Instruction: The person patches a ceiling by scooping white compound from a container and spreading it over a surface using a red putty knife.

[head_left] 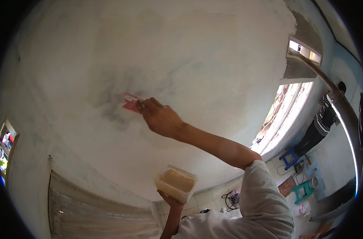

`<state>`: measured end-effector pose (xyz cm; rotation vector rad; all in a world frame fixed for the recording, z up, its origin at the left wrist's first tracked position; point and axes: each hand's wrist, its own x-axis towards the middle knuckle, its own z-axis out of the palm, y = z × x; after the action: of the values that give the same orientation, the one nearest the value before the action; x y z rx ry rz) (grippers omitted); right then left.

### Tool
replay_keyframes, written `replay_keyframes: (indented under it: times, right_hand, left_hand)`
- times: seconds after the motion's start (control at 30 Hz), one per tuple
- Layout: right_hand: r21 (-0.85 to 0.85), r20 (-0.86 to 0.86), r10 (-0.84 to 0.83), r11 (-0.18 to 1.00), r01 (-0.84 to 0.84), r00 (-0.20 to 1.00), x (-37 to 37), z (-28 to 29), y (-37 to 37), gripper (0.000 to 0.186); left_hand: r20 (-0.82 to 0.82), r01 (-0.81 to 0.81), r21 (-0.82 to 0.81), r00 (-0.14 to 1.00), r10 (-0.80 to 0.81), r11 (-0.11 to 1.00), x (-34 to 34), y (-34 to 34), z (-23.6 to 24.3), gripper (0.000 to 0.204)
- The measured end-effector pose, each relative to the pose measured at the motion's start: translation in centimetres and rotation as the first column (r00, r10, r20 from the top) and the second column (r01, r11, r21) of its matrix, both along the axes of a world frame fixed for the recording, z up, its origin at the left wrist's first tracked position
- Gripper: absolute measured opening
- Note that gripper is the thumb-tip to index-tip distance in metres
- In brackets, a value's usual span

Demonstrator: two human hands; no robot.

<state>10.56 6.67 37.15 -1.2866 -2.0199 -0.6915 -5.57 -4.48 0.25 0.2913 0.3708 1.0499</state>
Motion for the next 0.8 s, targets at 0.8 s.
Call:
replay_keyframes:
  times: [0.8]
  right_hand:
    - [-0.291, -0.027, 0.074, 0.953, -0.079, 0.997, -4.0, -1.2, 0.2, 0.045]
  left_hand:
    - [0.004, -0.021, -0.057, 1.0, 0.021, 0.998, -3.1, 2.4, -2.6, 0.086]
